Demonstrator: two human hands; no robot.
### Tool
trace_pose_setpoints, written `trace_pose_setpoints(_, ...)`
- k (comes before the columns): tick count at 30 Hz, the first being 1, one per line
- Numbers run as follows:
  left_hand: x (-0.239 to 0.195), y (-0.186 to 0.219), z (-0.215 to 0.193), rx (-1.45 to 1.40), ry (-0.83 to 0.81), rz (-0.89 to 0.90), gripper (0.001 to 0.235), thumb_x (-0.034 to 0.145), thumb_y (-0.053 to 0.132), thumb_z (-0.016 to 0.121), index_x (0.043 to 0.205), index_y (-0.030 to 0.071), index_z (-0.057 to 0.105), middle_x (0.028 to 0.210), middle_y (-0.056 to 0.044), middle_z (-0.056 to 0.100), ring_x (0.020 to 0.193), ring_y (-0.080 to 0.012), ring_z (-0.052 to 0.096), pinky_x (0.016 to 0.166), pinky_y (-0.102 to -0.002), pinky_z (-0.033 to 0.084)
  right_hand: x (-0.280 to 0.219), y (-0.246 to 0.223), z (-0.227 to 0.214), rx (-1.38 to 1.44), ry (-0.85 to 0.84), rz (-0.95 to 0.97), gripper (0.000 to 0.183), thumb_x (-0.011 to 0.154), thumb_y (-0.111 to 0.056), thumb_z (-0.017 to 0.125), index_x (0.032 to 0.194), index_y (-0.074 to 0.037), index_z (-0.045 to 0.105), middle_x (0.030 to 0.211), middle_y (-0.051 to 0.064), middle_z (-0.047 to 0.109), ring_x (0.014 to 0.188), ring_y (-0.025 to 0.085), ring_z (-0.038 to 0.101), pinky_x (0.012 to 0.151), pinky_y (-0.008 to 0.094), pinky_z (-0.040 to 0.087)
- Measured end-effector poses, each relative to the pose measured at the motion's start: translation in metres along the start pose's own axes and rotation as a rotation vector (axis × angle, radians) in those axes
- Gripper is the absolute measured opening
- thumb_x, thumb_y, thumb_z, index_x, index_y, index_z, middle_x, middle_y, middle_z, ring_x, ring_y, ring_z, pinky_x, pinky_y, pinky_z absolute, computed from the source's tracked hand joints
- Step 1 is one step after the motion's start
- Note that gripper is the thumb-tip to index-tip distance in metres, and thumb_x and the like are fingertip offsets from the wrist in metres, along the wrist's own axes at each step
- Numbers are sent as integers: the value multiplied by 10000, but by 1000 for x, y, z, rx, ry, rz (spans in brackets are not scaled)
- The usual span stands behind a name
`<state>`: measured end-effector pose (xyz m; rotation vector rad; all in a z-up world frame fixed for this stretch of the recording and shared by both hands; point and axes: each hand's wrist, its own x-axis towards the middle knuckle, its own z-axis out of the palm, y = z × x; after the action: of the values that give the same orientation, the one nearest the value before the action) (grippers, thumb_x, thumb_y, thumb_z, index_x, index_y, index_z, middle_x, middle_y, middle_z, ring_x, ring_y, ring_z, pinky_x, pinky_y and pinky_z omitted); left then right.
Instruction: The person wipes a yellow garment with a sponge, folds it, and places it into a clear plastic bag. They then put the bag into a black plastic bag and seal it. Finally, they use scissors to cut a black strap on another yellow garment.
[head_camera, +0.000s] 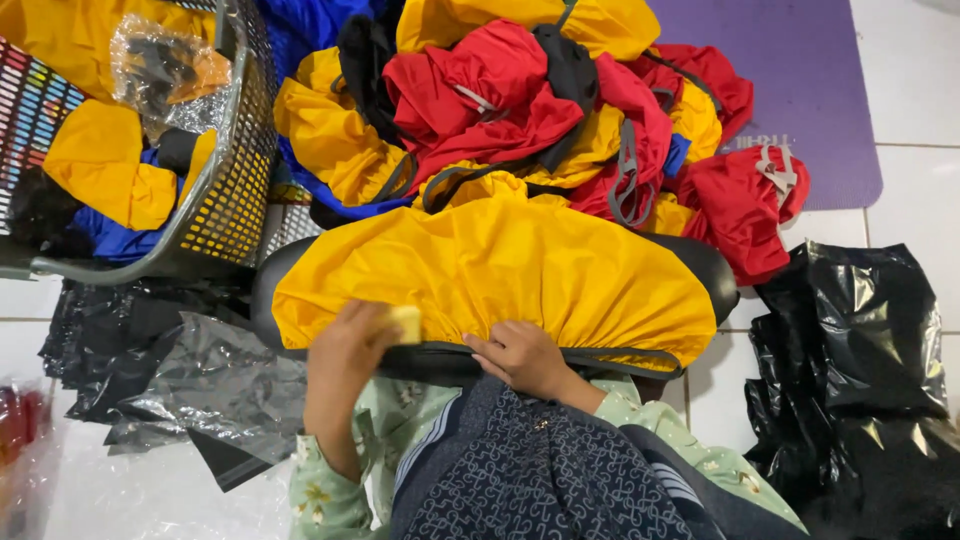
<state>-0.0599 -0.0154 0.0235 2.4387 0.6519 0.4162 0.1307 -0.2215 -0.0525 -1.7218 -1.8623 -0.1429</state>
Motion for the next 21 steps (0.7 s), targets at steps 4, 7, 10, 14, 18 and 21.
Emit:
trace_pose_setpoints(4,-8,-73,-7,561,448,-285,350,886,230,843,1171,90,695,1036,-93,616,863,-342,681,733,-435,565,-2,-1,0,-26,37,4,243,1026,-255,596,1211,-150,713,741,8,446,594,188,497,552,299,450)
trace_pose_setpoints(7,-4,-82,-20,560,613,-260,388,904,261,911,1198,115,704,1074,-43,583,926,-268,676,813,-353,560,-2,1,5,-23,53,24,231,1027,-263,596,1184,-150,720,742,8,458,601,188,509,558,304,460)
trace_pose_setpoints(10,8,-21,-9,60,405,-85,398,810,227,926,1128,91,729,970,-94,631,914,-365,687,809,-413,558,0,-5,-1,5,40,44,255,1024,-268,587,1223,-167,710,742,-9,449,593,167,513,551,265,461)
trace_pose_setpoints(14,18,7,34,-352,-265,33,363,718,82,896,1046,36,747,864,-159,732,872,-409,742,773,-451,599,-34,1,23,161,-193,253,396,995,-274,588,1370,-149,599,1345,96,643,1143,325,631,913,419,497)
trace_pose_setpoints(18,37,-13,68,71,181,-140,279,873,50,823,1056,92,618,828,-51,575,806,-238,675,757,-319,561,17,-19,-37,67,7,99,303,1049,-272,576,1296,-112,649,787,109,536,769,293,661,671,331,535)
trace_pose_setpoints(21,56,15,55,-59,495,-223,664,872,-32,813,1454,20,499,1050,-163,654,983,-345,679,847,-451,567,-20,7,9,152,-98,275,446,1051,-464,536,1373,-172,632,1052,133,661,1052,288,672,940,382,527)
